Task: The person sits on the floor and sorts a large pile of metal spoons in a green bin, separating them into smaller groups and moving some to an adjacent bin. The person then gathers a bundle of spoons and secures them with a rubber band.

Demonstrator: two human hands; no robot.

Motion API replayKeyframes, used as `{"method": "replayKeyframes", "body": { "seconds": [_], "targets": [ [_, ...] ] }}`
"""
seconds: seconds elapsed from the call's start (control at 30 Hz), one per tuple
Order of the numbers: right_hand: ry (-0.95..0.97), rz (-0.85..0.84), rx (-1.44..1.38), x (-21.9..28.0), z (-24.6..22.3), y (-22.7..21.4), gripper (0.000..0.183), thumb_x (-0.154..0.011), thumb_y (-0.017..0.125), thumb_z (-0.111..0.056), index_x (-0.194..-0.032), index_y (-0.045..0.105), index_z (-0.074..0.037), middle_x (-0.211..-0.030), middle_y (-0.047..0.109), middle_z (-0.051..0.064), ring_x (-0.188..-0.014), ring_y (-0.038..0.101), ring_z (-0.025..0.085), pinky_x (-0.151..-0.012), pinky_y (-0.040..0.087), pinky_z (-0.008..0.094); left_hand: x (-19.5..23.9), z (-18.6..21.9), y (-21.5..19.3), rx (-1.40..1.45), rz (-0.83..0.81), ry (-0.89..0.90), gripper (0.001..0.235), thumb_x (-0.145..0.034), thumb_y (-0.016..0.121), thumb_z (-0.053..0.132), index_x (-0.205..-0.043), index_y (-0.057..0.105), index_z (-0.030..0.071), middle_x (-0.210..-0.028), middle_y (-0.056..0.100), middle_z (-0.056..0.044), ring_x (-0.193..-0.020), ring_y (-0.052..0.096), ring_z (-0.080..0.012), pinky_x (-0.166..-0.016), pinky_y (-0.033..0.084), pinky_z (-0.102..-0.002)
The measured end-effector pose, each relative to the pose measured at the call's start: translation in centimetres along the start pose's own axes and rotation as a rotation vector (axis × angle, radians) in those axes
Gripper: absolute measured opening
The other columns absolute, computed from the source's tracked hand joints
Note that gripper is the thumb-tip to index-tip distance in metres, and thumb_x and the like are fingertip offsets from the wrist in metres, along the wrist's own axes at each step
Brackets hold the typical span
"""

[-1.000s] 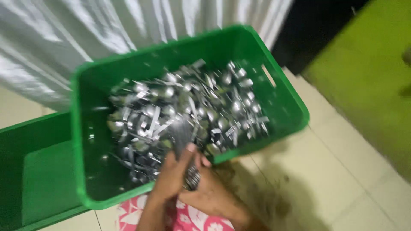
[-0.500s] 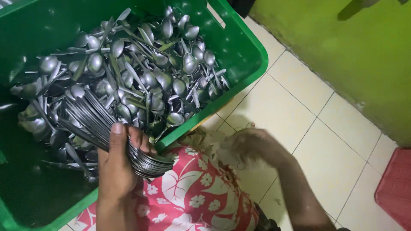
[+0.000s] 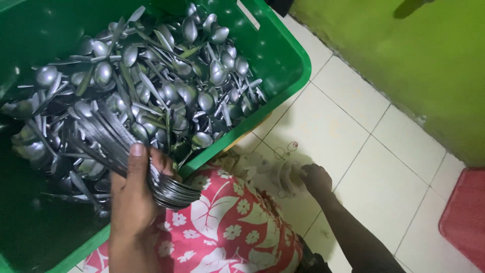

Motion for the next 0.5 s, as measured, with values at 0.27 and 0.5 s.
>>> {"method": "replayKeyframes", "body": {
  "seconds": [0.27,0.5],
  "targets": [
    [0.12,-0.179,0.147,-2.7,0.4,3.1,0.033,-0.1,0.054,-0.032,-0.102,0.076,-0.007,-0.092,0.077,0.011,-0.082,0.076,0.029,-0.074,0.063,0.046,0.2,0.4,0.1,-0.147,-0.001,-0.043,0.046,-0.11,0.045,0.038,-0.08,0.058,0.006,-0.07,0.061,-0.01,-0.06,0.057,-0.017,-0.057,0.047,-0.029],
    [0.096,0.057,-1.075,0.1,1.0,-1.9,0.023,-0.095,0.069,-0.018,-0.078,0.062,-0.004,-0.078,0.065,0.014,-0.061,0.051,0.019,-0.058,0.048,0.032,0.0,0.4,0.2,-0.207,-0.02,-0.054,0.049,-0.111,0.042,0.038,-0.079,0.058,0.006,-0.068,0.062,-0.009,-0.057,0.057,-0.0178,-0.056,0.048,-0.03]
  ]
}}
Point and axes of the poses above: each hand's wrist, its own x-axis away from the middle knuckle, its own y-axis out of the palm, z = x × y, the point moved 6 cm from there along -x, towards the middle knuckle
